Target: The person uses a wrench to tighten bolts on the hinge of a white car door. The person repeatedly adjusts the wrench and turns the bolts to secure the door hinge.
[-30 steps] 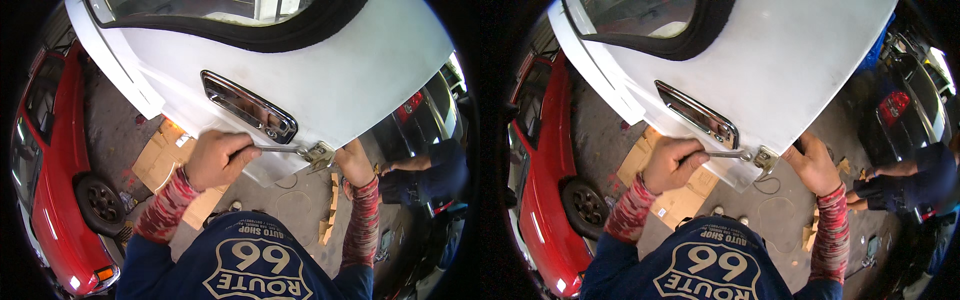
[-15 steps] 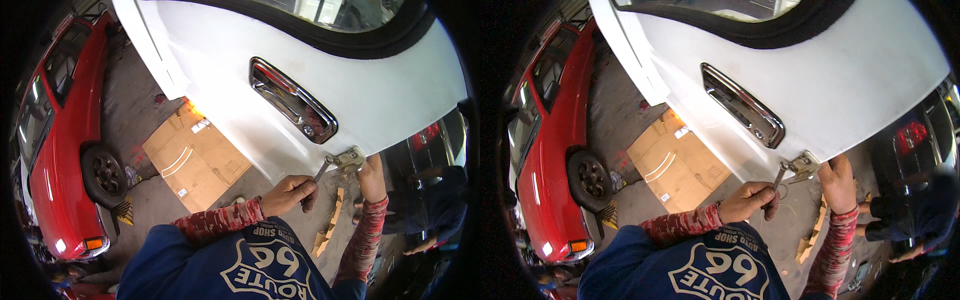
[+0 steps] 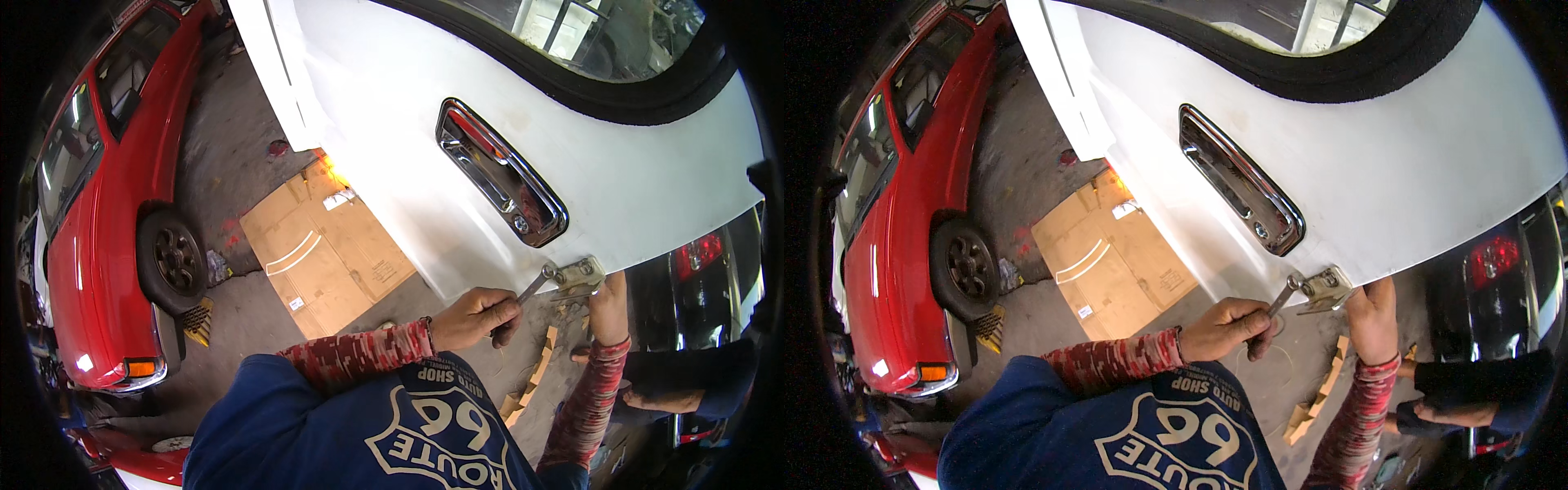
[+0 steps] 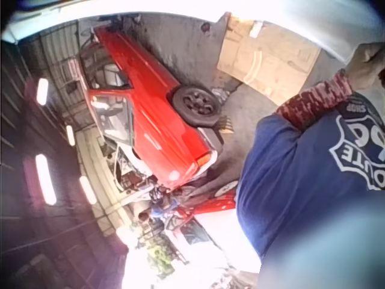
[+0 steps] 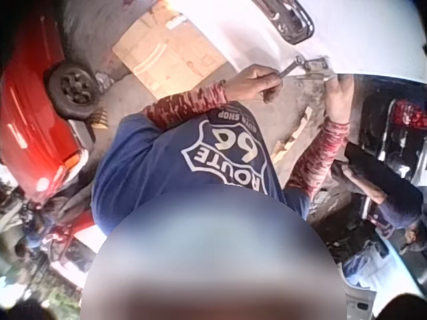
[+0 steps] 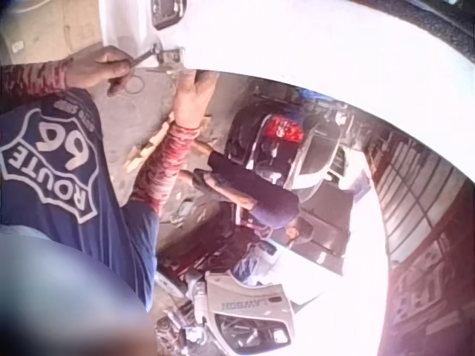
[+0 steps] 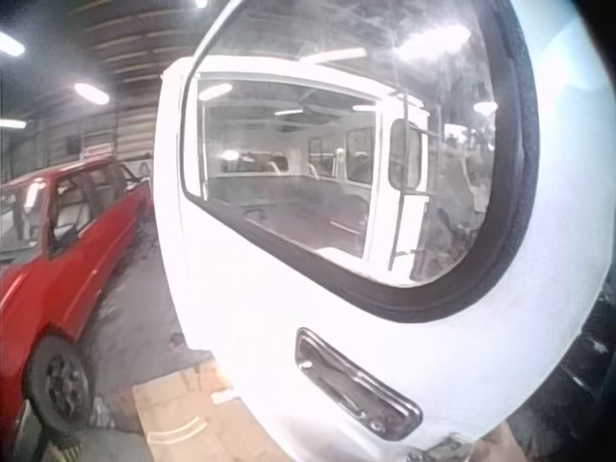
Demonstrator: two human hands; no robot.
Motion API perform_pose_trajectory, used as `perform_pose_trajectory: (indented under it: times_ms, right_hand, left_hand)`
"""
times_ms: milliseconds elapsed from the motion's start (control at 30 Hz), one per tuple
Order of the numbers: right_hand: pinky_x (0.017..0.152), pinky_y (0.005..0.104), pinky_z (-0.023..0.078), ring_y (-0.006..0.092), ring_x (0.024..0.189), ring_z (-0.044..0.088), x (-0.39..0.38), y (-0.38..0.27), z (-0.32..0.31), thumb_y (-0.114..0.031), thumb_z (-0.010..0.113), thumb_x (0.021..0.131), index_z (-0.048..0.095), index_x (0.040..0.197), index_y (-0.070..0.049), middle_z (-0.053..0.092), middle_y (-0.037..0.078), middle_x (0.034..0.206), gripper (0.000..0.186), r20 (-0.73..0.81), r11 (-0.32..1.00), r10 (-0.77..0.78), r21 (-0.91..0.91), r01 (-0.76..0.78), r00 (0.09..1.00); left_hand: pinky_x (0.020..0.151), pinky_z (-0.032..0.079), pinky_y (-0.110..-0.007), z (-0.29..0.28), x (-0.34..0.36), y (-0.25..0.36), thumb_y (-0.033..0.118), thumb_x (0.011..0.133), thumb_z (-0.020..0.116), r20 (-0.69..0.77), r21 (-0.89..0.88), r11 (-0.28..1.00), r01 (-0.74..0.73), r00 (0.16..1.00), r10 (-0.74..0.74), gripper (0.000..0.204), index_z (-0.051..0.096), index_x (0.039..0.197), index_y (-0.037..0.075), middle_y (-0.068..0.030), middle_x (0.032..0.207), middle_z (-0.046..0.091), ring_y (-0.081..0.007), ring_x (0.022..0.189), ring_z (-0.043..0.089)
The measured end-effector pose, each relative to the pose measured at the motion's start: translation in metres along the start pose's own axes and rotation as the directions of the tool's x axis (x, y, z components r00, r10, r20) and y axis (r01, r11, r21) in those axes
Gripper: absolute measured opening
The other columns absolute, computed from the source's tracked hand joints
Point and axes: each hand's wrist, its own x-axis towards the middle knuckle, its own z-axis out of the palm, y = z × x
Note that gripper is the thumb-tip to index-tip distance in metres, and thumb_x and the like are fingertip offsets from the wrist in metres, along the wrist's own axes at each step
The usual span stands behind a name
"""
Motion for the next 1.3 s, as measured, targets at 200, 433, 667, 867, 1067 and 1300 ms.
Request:
perform_pose_trajectory:
  times_ms: [200, 433, 667, 867, 1067, 1300]
  right_hand:
    - [0.095, 0.0335, 0.044, 0.0203, 0.108, 0.059, 0.002, -0.009, -0.001, -0.019, 0.062, 0.095, 0.056, 0.120, 0.007, 0.065, 0.013, 0.116, 0.037, -0.030, 0.999, 0.036, 0.010, -0.036, 0.999]
    - [0.093, 0.0324, 0.045, 0.0184, 0.103, 0.059, -0.004, -0.010, 0.001, -0.017, 0.061, 0.095, 0.056, 0.120, 0.007, 0.066, 0.011, 0.112, 0.035, -0.030, 0.997, 0.063, 0.035, -0.062, 0.998]
    - [0.093, 0.0313, 0.045, 0.0183, 0.108, 0.056, -0.014, 0.044, -0.021, -0.014, 0.056, 0.094, 0.053, 0.124, 0.005, 0.056, 0.013, 0.123, 0.036, -0.093, 0.996, 0.079, 0.051, -0.075, 0.992]
    - [0.086, 0.0312, 0.048, 0.0197, 0.102, 0.057, -0.009, 0.040, -0.029, -0.025, 0.049, 0.098, 0.059, 0.115, 0.005, 0.057, 0.010, 0.112, 0.036, -0.089, 0.927, -0.018, -0.374, -0.016, 0.996]
    - [0.060, 0.0275, 0.042, 0.0119, 0.072, 0.053, -0.010, 0.003, -0.010, -0.029, 0.048, 0.098, 0.061, 0.104, -0.001, 0.058, 0.003, 0.088, 0.032, -0.019, 0.884, 0.030, -0.466, -0.036, 0.999]
    - [0.077, 0.0301, 0.049, 0.0168, 0.087, 0.059, -0.009, 0.033, -0.015, -0.030, 0.056, 0.092, 0.055, 0.114, -0.001, 0.062, 0.006, 0.100, 0.036, -0.108, 0.994, 0.015, -0.102, -0.026, 0.994]
  left_hand:
    - [0.061, 0.050, -0.027, -0.003, 0.000, 0.001, 0.027, 0.106, 0.045, 0.037, 0.018, 1.000, 0.020, 0.999, -0.021, 0.032, 0.056, 0.090, 0.002, -0.0041, 0.074, 0.058, -0.0122, 0.065, 0.058]
    - [0.063, 0.051, -0.029, -0.002, 0.003, -0.010, 0.032, 0.105, 0.047, 0.058, -0.048, 0.999, 0.006, 0.998, -0.003, 0.035, 0.058, 0.092, 0.001, -0.0047, 0.076, 0.059, -0.0129, 0.067, 0.059]
    - [0.058, 0.048, -0.028, 0.003, 0.006, -0.026, 0.033, 0.106, 0.044, 0.037, -0.047, 0.991, -0.122, 0.992, 0.124, 0.039, 0.057, 0.085, 0.002, -0.0021, 0.071, 0.057, -0.0106, 0.062, 0.056]
    - [0.054, 0.045, -0.026, 0.003, 0.003, -0.022, 0.032, 0.106, 0.043, 0.003, 0.030, 0.993, -0.114, 0.993, 0.114, 0.039, 0.055, 0.083, 0.003, -0.0008, 0.064, 0.054, -0.0090, 0.058, 0.053]
    - [0.056, 0.046, -0.029, 0.002, 0.003, -0.018, 0.030, 0.104, 0.046, 0.045, 0.005, 0.994, -0.112, 0.993, 0.112, 0.039, 0.056, 0.079, 0.001, -0.0017, 0.065, 0.057, -0.0105, 0.057, 0.054]
    - [0.067, 0.050, -0.030, 0.016, 0.016, -0.022, 0.026, 0.103, 0.048, 0.015, -0.009, 0.993, -0.117, 0.993, 0.117, 0.036, 0.060, 0.081, 0.000, -0.0043, 0.070, 0.062, -0.0118, 0.069, 0.061]
